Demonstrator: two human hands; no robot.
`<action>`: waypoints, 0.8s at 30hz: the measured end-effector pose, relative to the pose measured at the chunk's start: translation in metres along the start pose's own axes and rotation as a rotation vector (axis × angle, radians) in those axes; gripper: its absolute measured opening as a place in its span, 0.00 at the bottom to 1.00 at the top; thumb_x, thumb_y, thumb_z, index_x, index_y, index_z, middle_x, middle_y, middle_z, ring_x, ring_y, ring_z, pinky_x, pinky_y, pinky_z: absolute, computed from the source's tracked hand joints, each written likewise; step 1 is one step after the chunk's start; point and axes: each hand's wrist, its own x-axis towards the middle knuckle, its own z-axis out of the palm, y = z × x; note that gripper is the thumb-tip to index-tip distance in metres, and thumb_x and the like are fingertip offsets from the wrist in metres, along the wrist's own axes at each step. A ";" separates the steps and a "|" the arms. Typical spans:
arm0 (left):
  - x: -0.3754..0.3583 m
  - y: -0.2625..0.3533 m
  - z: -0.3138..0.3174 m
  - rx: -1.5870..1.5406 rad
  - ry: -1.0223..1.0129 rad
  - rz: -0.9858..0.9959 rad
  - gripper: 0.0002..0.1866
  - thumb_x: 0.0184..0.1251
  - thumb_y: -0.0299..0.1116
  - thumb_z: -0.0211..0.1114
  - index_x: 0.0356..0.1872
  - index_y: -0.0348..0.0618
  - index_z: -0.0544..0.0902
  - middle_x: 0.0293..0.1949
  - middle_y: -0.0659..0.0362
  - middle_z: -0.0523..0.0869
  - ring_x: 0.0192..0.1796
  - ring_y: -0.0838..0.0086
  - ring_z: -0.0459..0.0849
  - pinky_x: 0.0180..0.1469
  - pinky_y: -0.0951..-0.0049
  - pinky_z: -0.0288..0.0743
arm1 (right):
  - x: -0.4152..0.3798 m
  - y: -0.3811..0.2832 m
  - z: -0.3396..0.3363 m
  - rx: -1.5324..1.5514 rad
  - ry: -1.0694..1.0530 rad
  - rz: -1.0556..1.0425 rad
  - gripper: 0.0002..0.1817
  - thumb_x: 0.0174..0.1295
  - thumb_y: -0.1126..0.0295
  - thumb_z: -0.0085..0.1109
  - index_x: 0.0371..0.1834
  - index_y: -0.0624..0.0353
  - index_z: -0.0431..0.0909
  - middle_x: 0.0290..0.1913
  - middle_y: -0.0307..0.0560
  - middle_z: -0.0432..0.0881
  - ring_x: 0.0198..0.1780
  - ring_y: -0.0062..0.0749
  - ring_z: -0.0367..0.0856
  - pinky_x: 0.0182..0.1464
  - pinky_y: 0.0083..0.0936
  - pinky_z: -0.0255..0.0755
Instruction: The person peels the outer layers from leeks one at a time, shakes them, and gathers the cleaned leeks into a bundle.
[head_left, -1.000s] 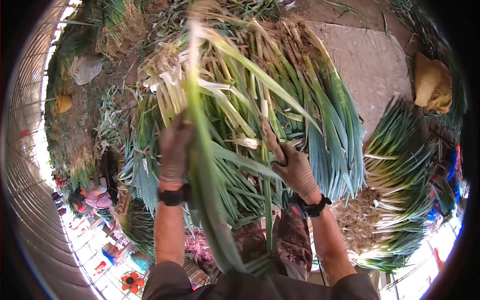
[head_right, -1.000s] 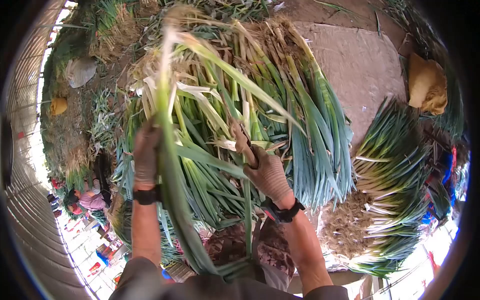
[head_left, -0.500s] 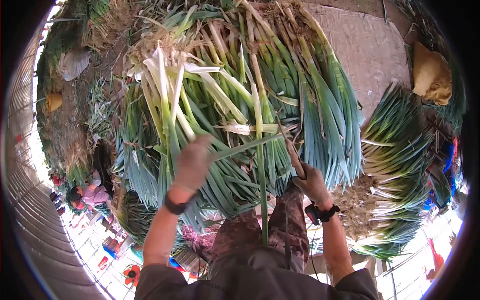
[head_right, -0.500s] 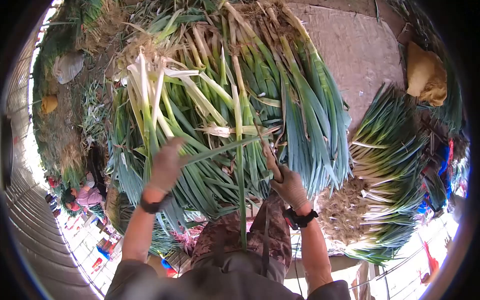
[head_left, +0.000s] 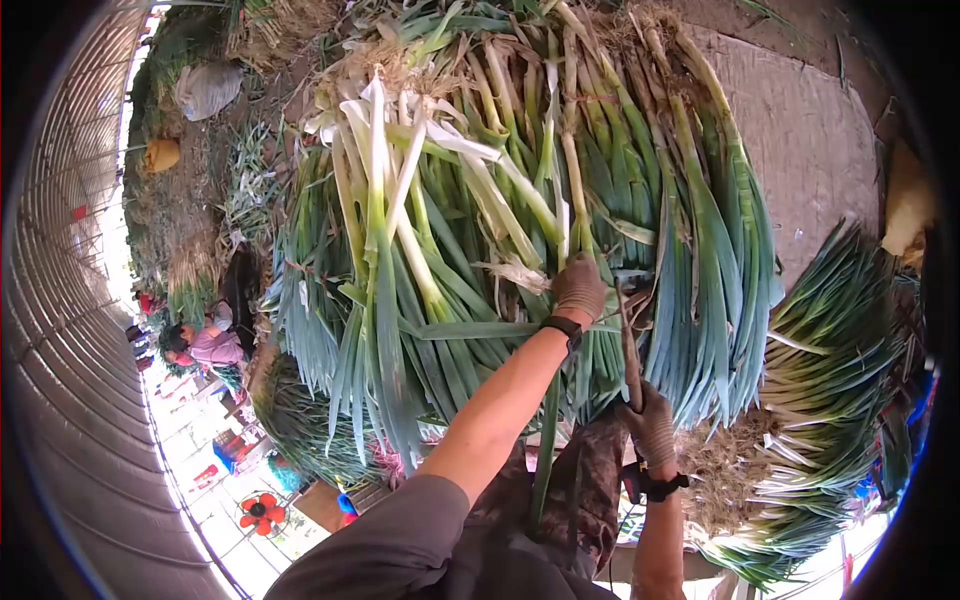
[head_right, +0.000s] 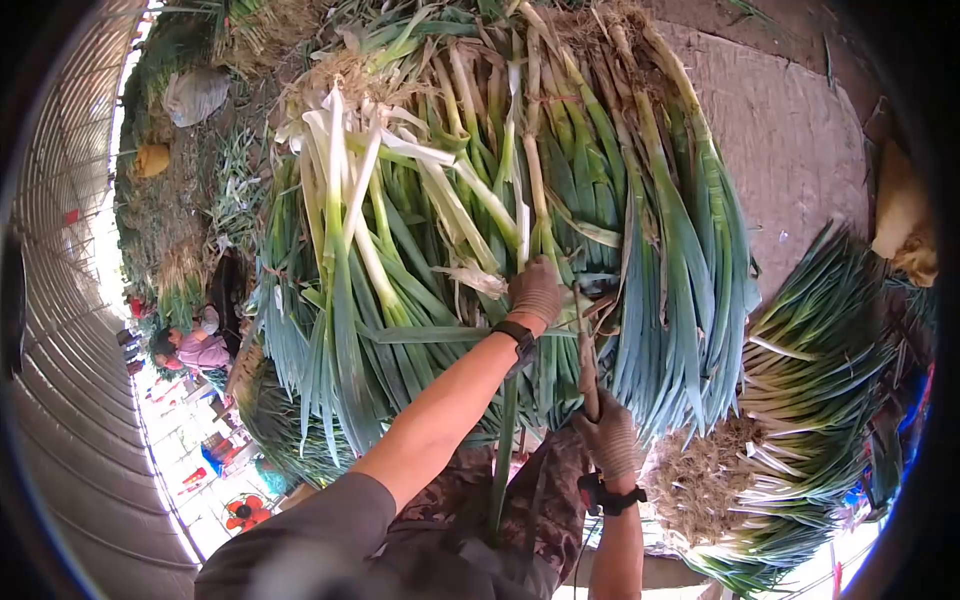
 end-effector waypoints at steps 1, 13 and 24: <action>0.004 0.001 0.001 -0.073 -0.008 -0.053 0.26 0.63 0.38 0.72 0.58 0.36 0.77 0.47 0.46 0.89 0.49 0.50 0.91 0.50 0.53 0.86 | 0.002 -0.002 0.001 0.009 0.005 -0.032 0.24 0.55 0.68 0.67 0.55 0.69 0.80 0.36 0.60 0.87 0.35 0.43 0.87 0.43 0.36 0.79; -0.072 -0.050 0.035 -0.607 -0.018 0.119 0.24 0.56 0.49 0.75 0.40 0.37 0.82 0.33 0.41 0.87 0.38 0.45 0.87 0.42 0.53 0.78 | -0.055 -0.024 -0.008 -0.115 -0.008 -0.109 0.27 0.56 0.66 0.70 0.59 0.66 0.78 0.36 0.70 0.85 0.41 0.66 0.86 0.42 0.47 0.80; -0.086 -0.056 0.026 -0.729 -0.228 0.169 0.15 0.62 0.38 0.73 0.34 0.32 0.84 0.26 0.50 0.84 0.28 0.70 0.80 0.38 0.65 0.75 | -0.094 -0.015 -0.017 -0.268 -0.075 -0.067 0.25 0.59 0.67 0.66 0.59 0.67 0.79 0.37 0.68 0.84 0.39 0.65 0.85 0.42 0.46 0.78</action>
